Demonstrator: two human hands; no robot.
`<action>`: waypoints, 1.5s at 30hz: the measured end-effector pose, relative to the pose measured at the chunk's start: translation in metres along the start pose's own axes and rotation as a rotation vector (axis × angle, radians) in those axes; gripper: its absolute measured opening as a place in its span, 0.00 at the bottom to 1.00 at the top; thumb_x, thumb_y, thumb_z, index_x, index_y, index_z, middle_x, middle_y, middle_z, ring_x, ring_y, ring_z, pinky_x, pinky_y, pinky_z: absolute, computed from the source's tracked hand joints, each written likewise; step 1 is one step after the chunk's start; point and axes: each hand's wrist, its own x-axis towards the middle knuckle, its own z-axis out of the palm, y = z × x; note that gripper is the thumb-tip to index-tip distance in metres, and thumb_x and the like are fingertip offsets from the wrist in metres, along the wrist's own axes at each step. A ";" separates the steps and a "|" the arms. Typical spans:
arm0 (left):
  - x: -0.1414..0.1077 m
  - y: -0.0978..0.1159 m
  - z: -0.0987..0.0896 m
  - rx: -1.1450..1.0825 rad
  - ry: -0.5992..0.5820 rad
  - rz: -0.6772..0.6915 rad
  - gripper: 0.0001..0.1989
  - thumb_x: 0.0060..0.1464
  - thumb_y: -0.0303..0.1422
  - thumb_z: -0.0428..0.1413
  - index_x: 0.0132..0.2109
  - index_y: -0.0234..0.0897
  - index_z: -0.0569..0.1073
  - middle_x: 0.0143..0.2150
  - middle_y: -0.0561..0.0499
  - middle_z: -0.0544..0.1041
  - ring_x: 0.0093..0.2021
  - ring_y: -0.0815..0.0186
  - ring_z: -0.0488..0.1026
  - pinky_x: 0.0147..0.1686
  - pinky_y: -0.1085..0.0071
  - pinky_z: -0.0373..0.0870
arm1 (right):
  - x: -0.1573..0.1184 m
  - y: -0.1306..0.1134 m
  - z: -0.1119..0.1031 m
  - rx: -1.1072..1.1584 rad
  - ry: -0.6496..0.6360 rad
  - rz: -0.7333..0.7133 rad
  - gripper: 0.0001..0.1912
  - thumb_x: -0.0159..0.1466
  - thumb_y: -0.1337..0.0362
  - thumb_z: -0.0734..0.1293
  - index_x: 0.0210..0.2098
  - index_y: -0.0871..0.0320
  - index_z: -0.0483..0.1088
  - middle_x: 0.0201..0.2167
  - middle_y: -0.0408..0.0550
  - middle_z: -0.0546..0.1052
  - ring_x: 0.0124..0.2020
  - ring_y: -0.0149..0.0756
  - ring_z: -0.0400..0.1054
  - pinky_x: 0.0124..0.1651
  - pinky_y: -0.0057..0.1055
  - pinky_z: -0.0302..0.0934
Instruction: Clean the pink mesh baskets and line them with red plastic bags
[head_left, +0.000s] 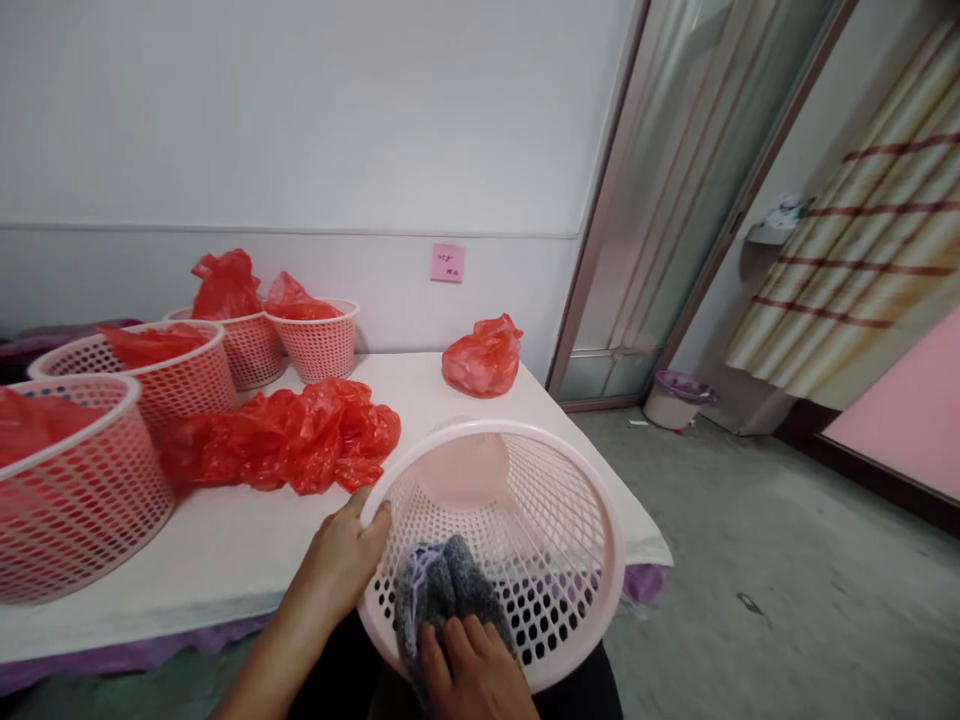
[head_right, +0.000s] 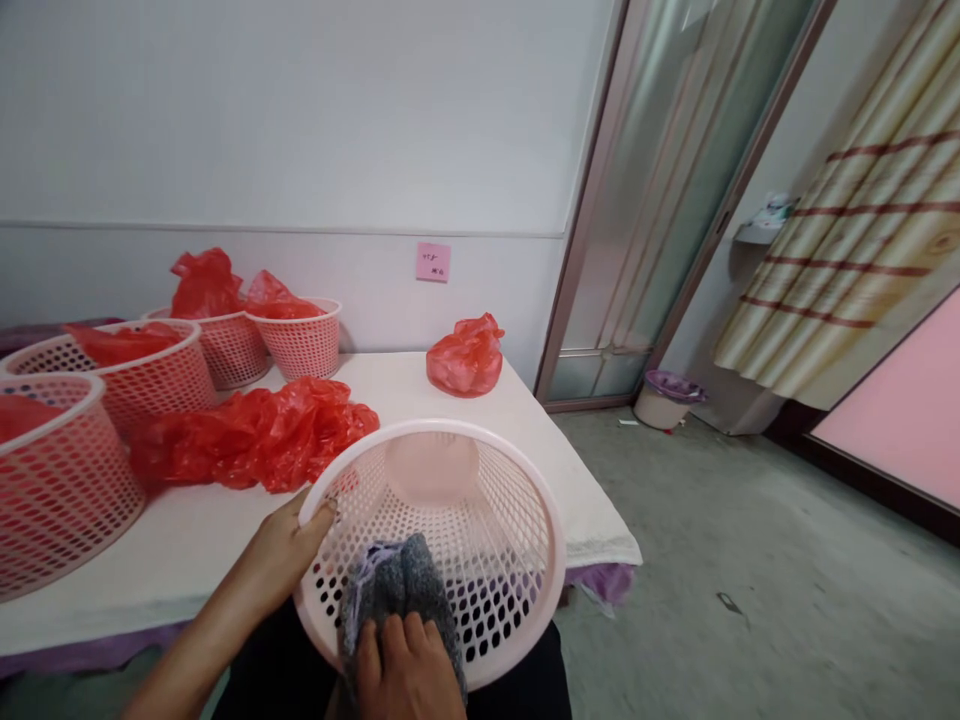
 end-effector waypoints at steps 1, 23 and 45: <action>0.001 0.000 -0.001 -0.004 0.002 0.004 0.19 0.57 0.39 0.49 0.50 0.37 0.76 0.49 0.41 0.81 0.54 0.52 0.74 0.57 0.60 0.63 | 0.000 -0.001 0.001 -0.018 -0.005 0.006 0.25 0.52 0.57 0.71 0.47 0.61 0.69 0.29 0.51 0.76 0.28 0.45 0.68 0.29 0.40 0.63; -0.066 -0.052 0.050 -0.658 -0.151 -0.293 0.33 0.56 0.54 0.52 0.55 0.30 0.72 0.52 0.40 0.79 0.56 0.51 0.73 0.57 0.55 0.69 | 0.044 0.019 -0.046 0.488 -0.431 0.224 0.16 0.59 0.68 0.64 0.47 0.56 0.71 0.43 0.55 0.75 0.40 0.45 0.71 0.43 0.40 0.67; -0.080 -0.041 0.062 -0.211 0.023 -0.191 0.19 0.54 0.41 0.49 0.44 0.34 0.77 0.42 0.42 0.82 0.46 0.54 0.78 0.45 0.66 0.73 | 0.105 0.039 0.030 0.567 -0.216 0.527 0.25 0.59 0.69 0.60 0.56 0.61 0.66 0.54 0.58 0.72 0.53 0.45 0.69 0.56 0.38 0.63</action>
